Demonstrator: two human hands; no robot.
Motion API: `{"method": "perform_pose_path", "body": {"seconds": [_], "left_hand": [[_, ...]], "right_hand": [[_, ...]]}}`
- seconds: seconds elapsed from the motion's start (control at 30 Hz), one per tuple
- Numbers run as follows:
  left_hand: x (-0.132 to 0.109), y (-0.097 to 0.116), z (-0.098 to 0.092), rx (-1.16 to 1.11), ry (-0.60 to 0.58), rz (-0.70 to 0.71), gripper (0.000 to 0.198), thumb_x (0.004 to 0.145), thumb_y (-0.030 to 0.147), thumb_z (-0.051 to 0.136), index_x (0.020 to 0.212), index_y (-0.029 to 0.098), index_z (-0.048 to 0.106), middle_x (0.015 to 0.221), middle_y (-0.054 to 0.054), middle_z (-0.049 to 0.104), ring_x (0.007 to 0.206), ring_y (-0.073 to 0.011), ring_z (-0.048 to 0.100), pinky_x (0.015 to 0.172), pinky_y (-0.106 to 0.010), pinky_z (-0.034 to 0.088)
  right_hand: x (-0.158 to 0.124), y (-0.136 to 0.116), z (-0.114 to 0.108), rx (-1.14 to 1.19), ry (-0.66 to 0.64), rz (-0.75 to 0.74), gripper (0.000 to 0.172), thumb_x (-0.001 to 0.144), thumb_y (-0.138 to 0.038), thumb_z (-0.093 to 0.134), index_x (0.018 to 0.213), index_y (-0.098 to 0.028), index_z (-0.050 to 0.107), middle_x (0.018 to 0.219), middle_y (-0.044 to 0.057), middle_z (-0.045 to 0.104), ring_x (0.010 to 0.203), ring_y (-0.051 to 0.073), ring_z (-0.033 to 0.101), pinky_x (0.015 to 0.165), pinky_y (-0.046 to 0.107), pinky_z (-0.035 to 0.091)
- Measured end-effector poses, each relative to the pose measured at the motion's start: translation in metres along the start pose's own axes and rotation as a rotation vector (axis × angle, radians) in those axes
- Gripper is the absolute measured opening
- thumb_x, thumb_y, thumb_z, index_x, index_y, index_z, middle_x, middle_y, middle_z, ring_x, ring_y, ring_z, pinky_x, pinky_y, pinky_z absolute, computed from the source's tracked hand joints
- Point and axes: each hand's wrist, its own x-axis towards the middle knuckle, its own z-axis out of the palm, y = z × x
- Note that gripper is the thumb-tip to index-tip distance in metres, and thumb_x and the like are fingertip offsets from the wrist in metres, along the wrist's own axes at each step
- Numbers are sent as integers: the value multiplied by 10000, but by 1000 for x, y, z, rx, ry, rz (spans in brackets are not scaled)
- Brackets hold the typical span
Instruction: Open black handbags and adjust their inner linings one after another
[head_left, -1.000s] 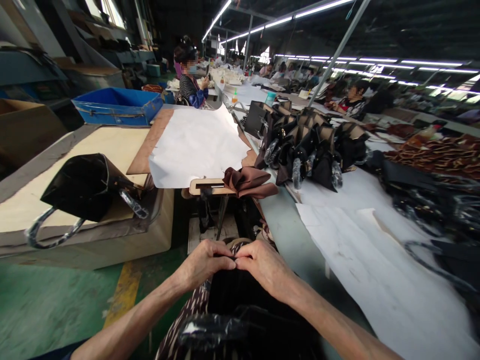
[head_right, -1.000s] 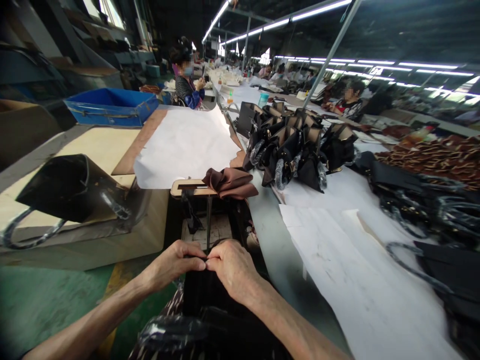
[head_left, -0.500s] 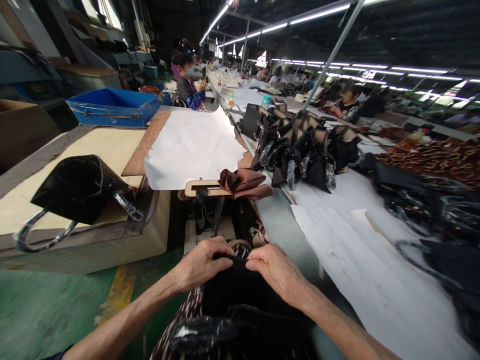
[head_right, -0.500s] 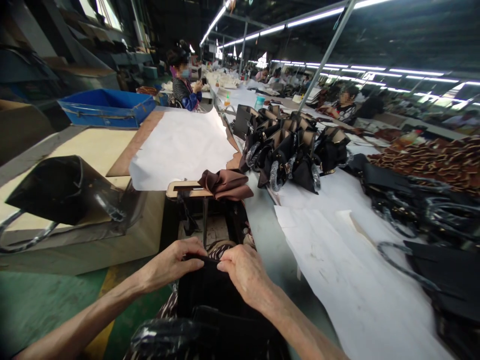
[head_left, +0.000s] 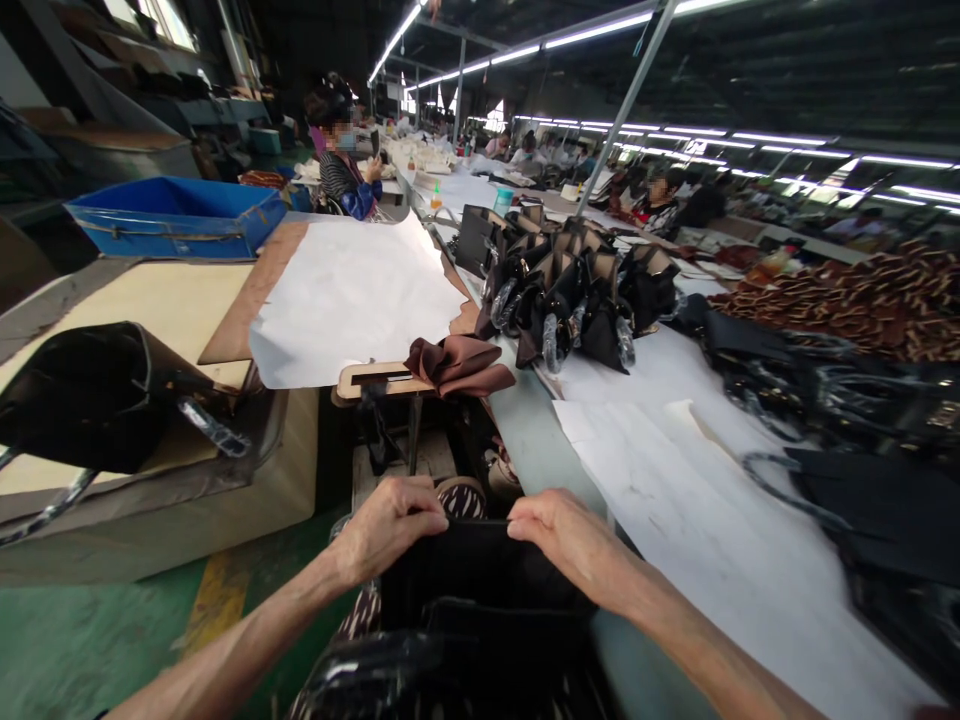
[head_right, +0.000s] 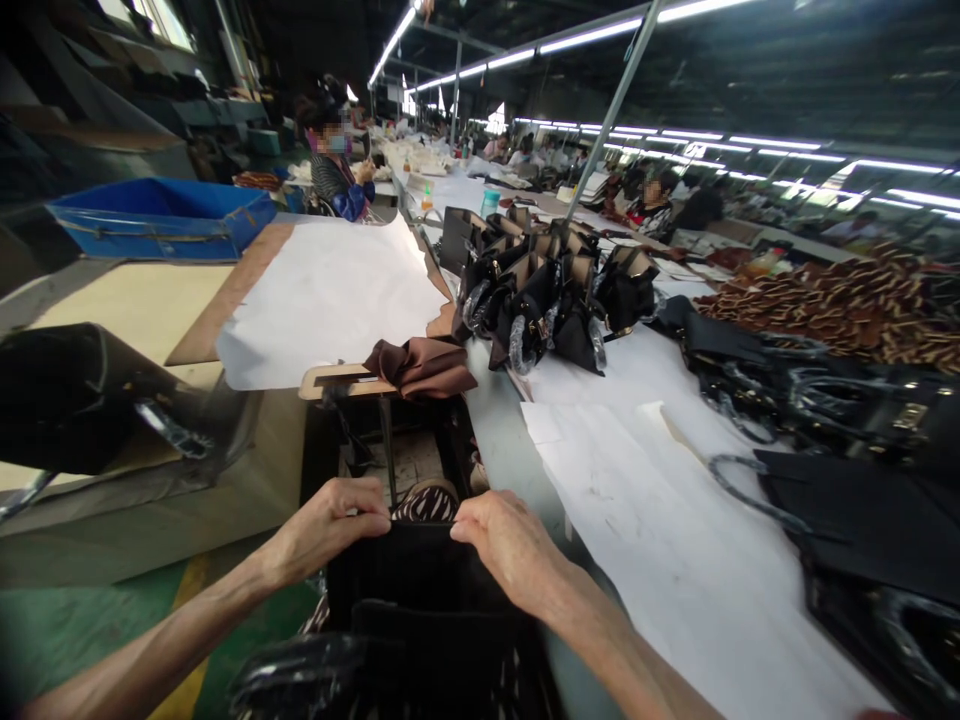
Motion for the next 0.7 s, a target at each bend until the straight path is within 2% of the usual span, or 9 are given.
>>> {"method": "perform_pose_path", "body": {"seconds": [0.2,0.3,0.4,0.5,0.6,0.7], "left_hand": [[2,-1,-1,75,-26,11,240,810,260,501,637,153,629,714,11,501,678,-116,496,627,-227,345],[3,9,-1,160,-55,36,176,816,295,528,777,190,664,783,11,547,734,-130,518,663,-224,367],[10,22,5,274,-83,133,128,792,279,590,877,233,674,841,13,603,829,-152,531,734,-226,368],[17,31,15,326,-130,184,146,816,214,544,754,198,676,739,13,608,739,-134,542,688,-218,363],[22,34,20,310,-127,129,182,802,178,523,673,169,650,665,18,587,647,-117,528,624,-212,354],[20,37,17,327,-97,62,186,783,175,518,642,163,638,653,16,585,640,-120,528,622,-211,354]], "right_hand": [[-2,7,10,-15,94,-92,344,788,-269,465,511,-168,289,522,-59,241,529,84,285,529,240,207],[-2,7,10,6,99,-84,337,775,-262,485,497,-166,320,521,-62,240,519,79,289,526,237,213],[-3,4,9,10,100,-82,322,768,-258,506,481,-158,400,525,-63,247,521,78,292,522,235,214],[-5,-1,8,7,123,-81,287,764,-252,528,494,-156,508,518,-63,269,534,81,300,532,232,220],[-6,2,9,78,100,-63,254,778,-260,512,551,-167,576,512,-61,311,533,85,321,540,227,243],[-8,12,7,239,86,-35,304,854,-337,408,714,-179,625,596,-40,480,586,111,416,558,223,306]]}}
